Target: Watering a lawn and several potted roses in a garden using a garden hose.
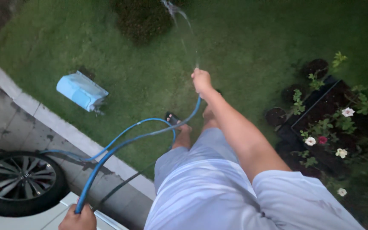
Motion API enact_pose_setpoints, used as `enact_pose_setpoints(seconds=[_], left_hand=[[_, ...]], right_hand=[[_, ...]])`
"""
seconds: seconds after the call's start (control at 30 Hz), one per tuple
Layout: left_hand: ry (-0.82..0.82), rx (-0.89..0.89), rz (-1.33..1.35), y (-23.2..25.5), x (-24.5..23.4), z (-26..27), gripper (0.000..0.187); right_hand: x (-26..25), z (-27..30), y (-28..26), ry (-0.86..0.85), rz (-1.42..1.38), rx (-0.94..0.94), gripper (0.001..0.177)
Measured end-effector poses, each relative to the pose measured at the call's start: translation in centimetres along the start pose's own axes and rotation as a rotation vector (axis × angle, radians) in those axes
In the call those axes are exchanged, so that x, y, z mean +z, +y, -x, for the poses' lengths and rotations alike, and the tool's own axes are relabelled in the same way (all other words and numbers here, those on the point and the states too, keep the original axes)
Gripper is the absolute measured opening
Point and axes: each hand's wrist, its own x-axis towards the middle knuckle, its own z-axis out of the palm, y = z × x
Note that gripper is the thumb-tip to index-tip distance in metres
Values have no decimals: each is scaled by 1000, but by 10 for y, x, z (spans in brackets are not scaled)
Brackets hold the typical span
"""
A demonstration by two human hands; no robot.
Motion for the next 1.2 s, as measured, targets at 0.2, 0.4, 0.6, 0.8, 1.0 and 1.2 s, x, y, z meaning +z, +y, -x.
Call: enact_pose_setpoints(seconds=[0.2,0.4,0.6,0.8,1.0,1.2], left_hand=[[38,69,-28,52,5,-15,40],[134,229,-12,125,-17,-17,32],[182,251,-30,210,-44,-14,36],[217,408,-35,273,-65,-37,33],[212,478,-114,327,-89,-66,38],[210,581,-8,394,-118,-78,47]], right_hand=[[-63,-20,-19,34,-62,-26,37],[-133,-33,-35,49,-119,169,30],[-189,-97,-1,146,-149,217,35],[-244,-101,-38,114,-159,241,34],[-273,-132,2,204,-355,245,32],[-294,-134,29,173,-364,221,35]])
